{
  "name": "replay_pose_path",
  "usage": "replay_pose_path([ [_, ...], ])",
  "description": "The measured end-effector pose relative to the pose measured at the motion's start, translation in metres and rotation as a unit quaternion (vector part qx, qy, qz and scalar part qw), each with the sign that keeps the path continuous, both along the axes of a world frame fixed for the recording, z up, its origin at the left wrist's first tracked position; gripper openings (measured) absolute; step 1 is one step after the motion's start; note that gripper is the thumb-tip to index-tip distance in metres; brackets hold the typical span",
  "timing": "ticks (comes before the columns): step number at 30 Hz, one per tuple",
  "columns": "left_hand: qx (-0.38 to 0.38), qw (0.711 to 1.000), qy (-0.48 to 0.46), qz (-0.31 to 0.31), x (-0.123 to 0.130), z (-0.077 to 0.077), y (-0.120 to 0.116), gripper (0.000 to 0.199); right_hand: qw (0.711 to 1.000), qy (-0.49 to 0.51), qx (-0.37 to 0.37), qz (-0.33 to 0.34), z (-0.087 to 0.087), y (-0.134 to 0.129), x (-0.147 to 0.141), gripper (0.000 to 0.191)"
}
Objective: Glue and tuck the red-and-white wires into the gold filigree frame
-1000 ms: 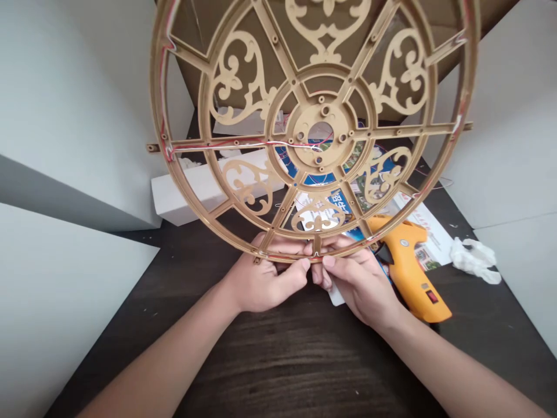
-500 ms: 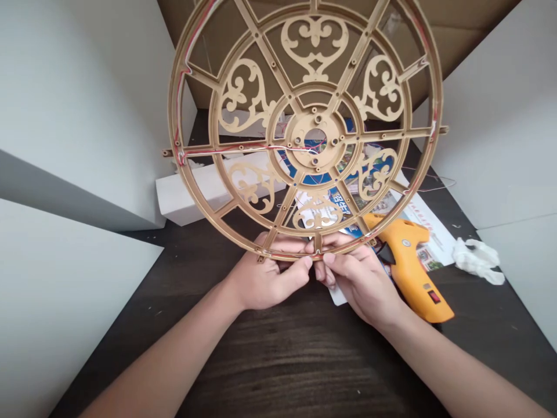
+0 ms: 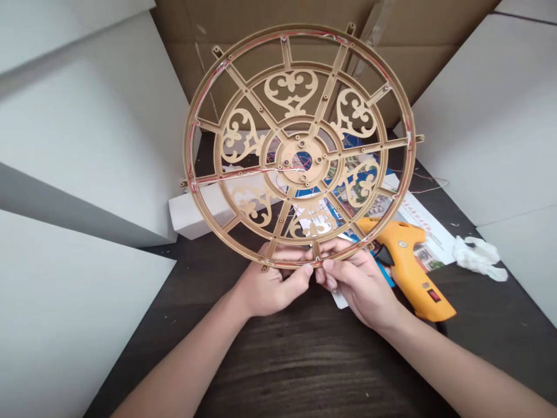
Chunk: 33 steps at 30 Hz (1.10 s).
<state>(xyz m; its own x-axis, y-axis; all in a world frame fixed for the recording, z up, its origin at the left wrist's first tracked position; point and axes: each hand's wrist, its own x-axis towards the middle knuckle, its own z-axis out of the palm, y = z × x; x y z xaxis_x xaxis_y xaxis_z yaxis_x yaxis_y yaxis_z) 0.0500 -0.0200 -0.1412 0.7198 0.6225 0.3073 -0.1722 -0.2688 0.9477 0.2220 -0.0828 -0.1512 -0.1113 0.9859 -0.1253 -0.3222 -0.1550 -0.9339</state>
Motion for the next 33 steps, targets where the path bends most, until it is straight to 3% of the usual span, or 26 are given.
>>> replay_pose_path([
  [6,-0.021,0.997,0.058,0.046,-0.005,-0.007,-0.002,0.03,0.999,0.003,0.037,-0.04,0.004,-0.001,-0.001,0.016],
  [8,-0.077,0.994,0.023,0.069,-0.008,-0.014,-0.002,0.037,0.998,0.005,0.036,-0.057,0.004,-0.001,0.0,0.017],
  [12,-0.198,0.972,-0.096,0.088,-0.01,-0.023,-0.001,0.029,0.996,0.013,0.038,-0.084,0.002,0.0,0.003,0.015],
  [18,-0.185,0.971,-0.098,0.117,-0.007,-0.019,0.0,0.034,0.996,0.017,0.053,-0.068,0.002,0.0,0.004,0.013],
  [25,-0.183,0.973,-0.103,0.095,-0.01,-0.027,0.002,0.023,0.991,-0.032,0.091,-0.09,0.009,0.001,0.003,0.015],
  [33,-0.164,0.976,-0.058,0.127,-0.011,-0.027,0.004,0.034,0.979,-0.105,0.127,-0.119,0.016,0.005,0.001,0.016],
])
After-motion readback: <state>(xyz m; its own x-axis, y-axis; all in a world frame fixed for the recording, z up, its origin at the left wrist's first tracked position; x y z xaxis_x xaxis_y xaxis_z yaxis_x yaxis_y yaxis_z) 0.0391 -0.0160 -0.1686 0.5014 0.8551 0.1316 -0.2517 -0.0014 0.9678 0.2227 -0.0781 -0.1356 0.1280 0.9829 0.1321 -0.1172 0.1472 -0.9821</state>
